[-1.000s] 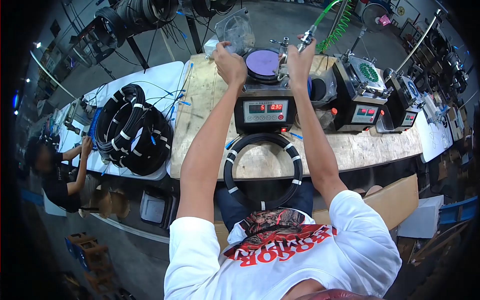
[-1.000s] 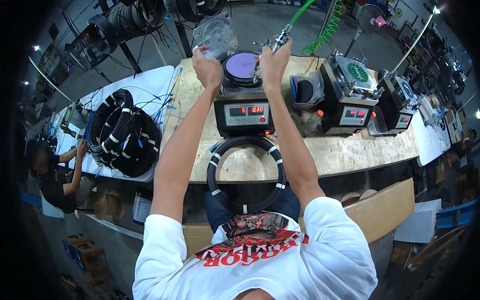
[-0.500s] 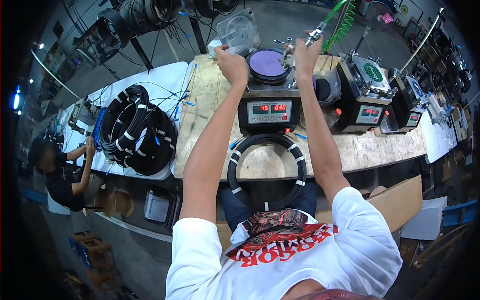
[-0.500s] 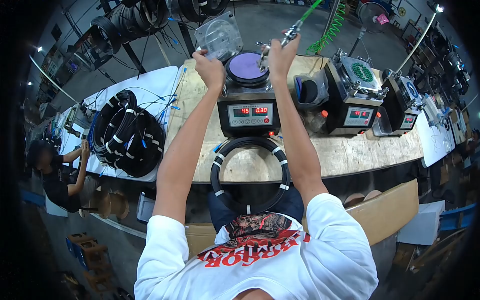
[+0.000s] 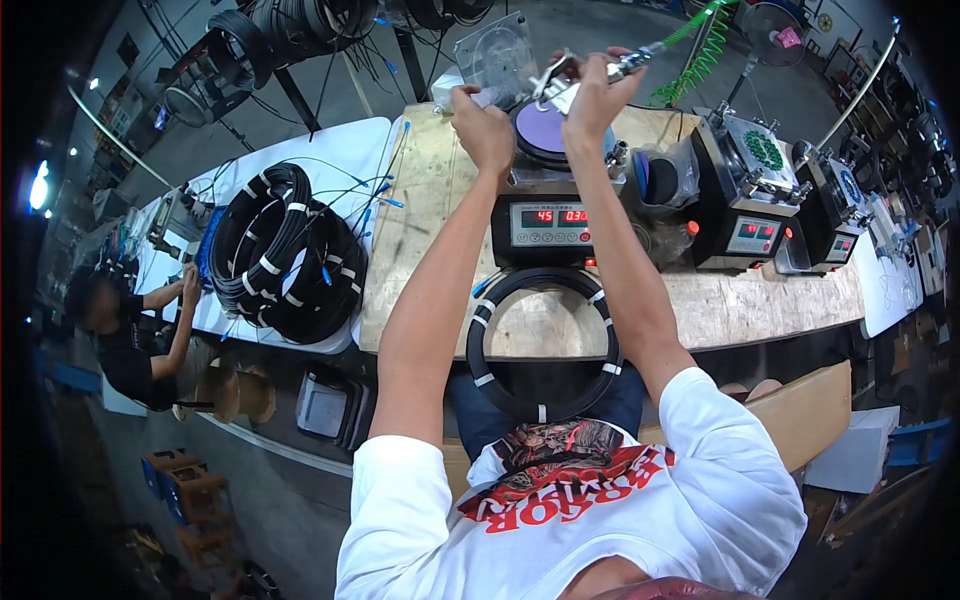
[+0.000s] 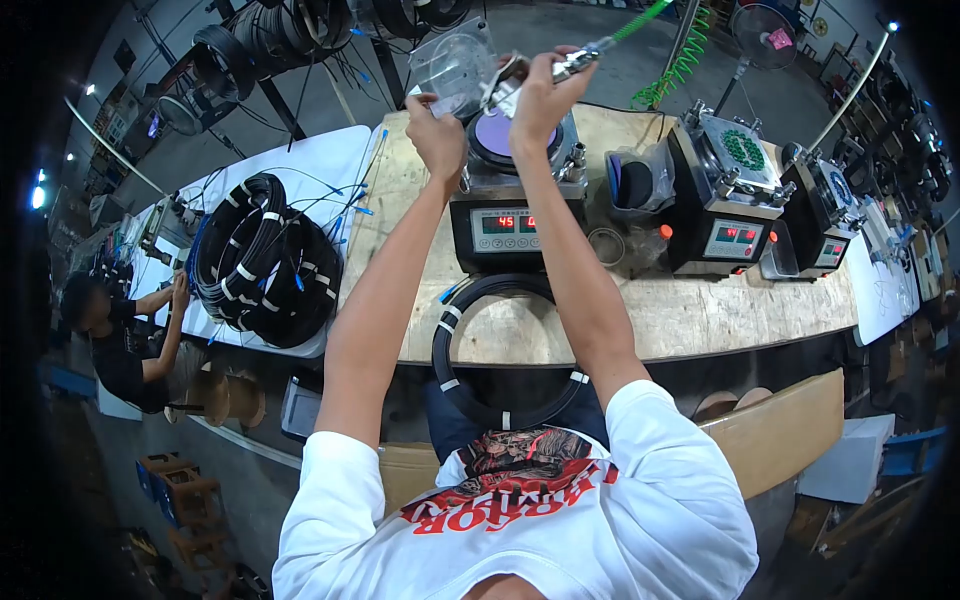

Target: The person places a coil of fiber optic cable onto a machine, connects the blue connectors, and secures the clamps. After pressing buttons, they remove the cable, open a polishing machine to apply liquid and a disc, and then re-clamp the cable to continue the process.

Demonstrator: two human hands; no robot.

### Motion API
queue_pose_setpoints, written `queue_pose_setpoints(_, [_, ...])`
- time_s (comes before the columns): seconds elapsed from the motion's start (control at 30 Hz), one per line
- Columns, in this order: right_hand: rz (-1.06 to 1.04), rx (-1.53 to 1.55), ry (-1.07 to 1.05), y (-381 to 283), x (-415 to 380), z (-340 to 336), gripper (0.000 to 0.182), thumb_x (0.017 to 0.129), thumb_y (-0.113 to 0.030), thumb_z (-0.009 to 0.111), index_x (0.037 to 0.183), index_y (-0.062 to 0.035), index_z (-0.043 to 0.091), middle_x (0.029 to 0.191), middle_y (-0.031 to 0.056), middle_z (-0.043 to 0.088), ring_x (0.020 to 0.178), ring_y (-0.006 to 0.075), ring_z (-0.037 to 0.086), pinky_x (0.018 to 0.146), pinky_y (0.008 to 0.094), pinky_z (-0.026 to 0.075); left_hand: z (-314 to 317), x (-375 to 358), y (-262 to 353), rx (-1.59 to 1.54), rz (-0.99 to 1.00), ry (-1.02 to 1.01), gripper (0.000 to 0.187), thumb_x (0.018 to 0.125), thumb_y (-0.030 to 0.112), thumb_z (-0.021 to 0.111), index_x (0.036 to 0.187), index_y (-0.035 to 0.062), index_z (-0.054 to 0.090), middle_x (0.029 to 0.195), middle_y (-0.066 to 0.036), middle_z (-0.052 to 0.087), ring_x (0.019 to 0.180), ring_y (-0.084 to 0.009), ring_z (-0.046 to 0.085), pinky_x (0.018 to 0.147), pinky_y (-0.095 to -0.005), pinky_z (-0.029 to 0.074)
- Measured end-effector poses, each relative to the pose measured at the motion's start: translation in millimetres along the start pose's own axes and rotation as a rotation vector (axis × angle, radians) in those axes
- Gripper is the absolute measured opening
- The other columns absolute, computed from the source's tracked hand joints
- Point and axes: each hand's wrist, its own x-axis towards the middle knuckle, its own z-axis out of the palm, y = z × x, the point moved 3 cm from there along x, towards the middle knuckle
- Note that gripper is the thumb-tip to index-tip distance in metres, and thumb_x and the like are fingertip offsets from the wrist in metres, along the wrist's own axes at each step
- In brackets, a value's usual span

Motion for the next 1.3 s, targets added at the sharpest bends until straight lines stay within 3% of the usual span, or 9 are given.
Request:
queue_pose_setpoints(0.1, [-0.047, -0.025, 0.012, -6.2, 8.9, -10.9, 0.025, 0.092, 0.006, 0.047, 0.114, -0.0037, 0.038, 0.088, 0.0111, 0.054, 0.064, 0.0251, 0.069, 0.062, 0.0368, 0.059, 1.3, 0.5, -3.0, -0.007, 0.026, -0.002, 0.031, 0.080, -0.008, 0.054, 0.109, -0.0015, 0.062, 0.100, -0.028, 0.069, 0.095, -0.0467, 0.068, 0.086, -0.0519, 0.051])
queue_pose_setpoints(0.23, [0.151, -0.364, -0.099, -2.4, 2.3, -31.0, 0.028, 0.089, 0.008, 0.047, 0.113, -0.0032, 0.038, 0.083, 0.0099, 0.053, 0.061, 0.0237, 0.067, 0.059, 0.0355, 0.056, 0.5, -1.3, 1.5, 0.049, -0.043, -0.012, 0.038, 0.079, -0.006, 0.056, 0.116, -0.0001, 0.065, 0.107, -0.027, 0.070, 0.098, -0.0447, 0.069, 0.089, -0.0500, 0.052])
queue_pose_setpoints(0.53, [-0.129, 0.038, 0.034, -9.8, 33.4, -22.8, 0.026, 0.090, 0.009, 0.046, 0.112, -0.0022, 0.037, 0.093, 0.0141, 0.049, 0.066, 0.0308, 0.071, 0.064, 0.0382, 0.059, 3.5, 1.4, -5.0, -0.019, 0.015, 0.021, 0.039, 0.075, -0.004, 0.061, 0.113, 0.0024, 0.069, 0.103, -0.026, 0.072, 0.096, -0.0433, 0.071, 0.089, -0.0480, 0.054])
queue_pose_setpoints(0.83, [-0.072, -0.290, 0.073, -19.3, 25.4, -58.3, 0.024, 0.094, 0.008, 0.048, 0.112, -0.0040, 0.037, 0.098, 0.0107, 0.047, 0.070, 0.0269, 0.070, 0.065, 0.0363, 0.058, 2.1, -0.3, -3.5, 0.055, -0.033, -0.058, 0.035, 0.076, -0.001, 0.064, 0.110, 0.0066, 0.065, 0.116, -0.017, 0.059, 0.112, -0.0399, 0.058, 0.098, -0.0483, 0.045])
queue_pose_setpoints(0.97, [-0.196, -0.187, 0.040, -30.2, 42.6, -72.5, 0.024, 0.097, 0.004, 0.049, 0.116, -0.0028, 0.036, 0.101, 0.0135, 0.047, 0.074, 0.0345, 0.072, 0.069, 0.0407, 0.062, -5.0, -3.8, 13.2, 0.085, 0.176, 0.211, 0.035, 0.075, 0.006, 0.072, 0.109, 0.0073, 0.065, 0.116, -0.018, 0.056, 0.118, -0.0392, 0.051, 0.101, -0.0475, 0.040])
queue_pose_setpoints(1.07, [-0.031, -0.204, -0.035, -53.5, 44.8, -80.8, 0.026, 0.097, 0.003, 0.051, 0.117, -0.0030, 0.037, 0.101, 0.0134, 0.048, 0.074, 0.0369, 0.072, 0.069, 0.0427, 0.062, -9.3, -5.9, 36.2, 0.152, 0.642, -0.177, 0.034, 0.077, 0.012, 0.076, 0.109, 0.0076, 0.066, 0.115, -0.016, 0.057, 0.115, -0.0375, 0.052, 0.100, -0.0467, 0.040])
queue_pose_setpoints(1.1, [0.001, -0.175, -0.044, -55.9, 45.9, -86.3, 0.027, 0.096, 0.002, 0.052, 0.118, -0.0029, 0.037, 0.101, 0.0135, 0.048, 0.074, 0.0380, 0.072, 0.069, 0.0431, 0.062, -4.7, -4.5, 38.0, 0.180, 0.787, -0.419, 0.037, 0.079, 0.023, 0.080, 0.111, 0.0107, 0.067, 0.116, -0.012, 0.059, 0.116, -0.0349, 0.052, 0.101, -0.0463, 0.041])
queue_pose_setpoints(1.23, [0.037, -0.301, -0.079, -72.1, 42.4, -101.5, 0.028, 0.095, 0.002, 0.052, 0.119, -0.0028, 0.039, 0.101, 0.0140, 0.050, 0.072, 0.0358, 0.072, 0.065, 0.0407, 0.061, 11.4, -6.3, 47.4, 0.511, 1.015, -0.859, 0.043, 0.078, 0.039, 0.081, 0.112, 0.0168, 0.067, 0.118, -0.006, 0.061, 0.120, -0.0295, 0.052, 0.102, -0.0447, 0.042])
queue_pose_setpoints(1.3, [0.086, -0.294, -0.069, -79.7, 32.5, -97.3, 0.028, 0.095, 0.002, 0.053, 0.120, -0.0023, 0.040, 0.099, 0.0141, 0.051, 0.071, 0.0352, 0.073, 0.062, 0.0395, 0.061, 17.8, -3.2, 59.4, 0.565, 1.084, -0.939, 0.044, 0.077, 0.039, 0.081, 0.112, 0.0169, 0.067, 0.117, -0.005, 0.061, 0.120, -0.0283, 0.052, 0.101, -0.0447, 0.043])
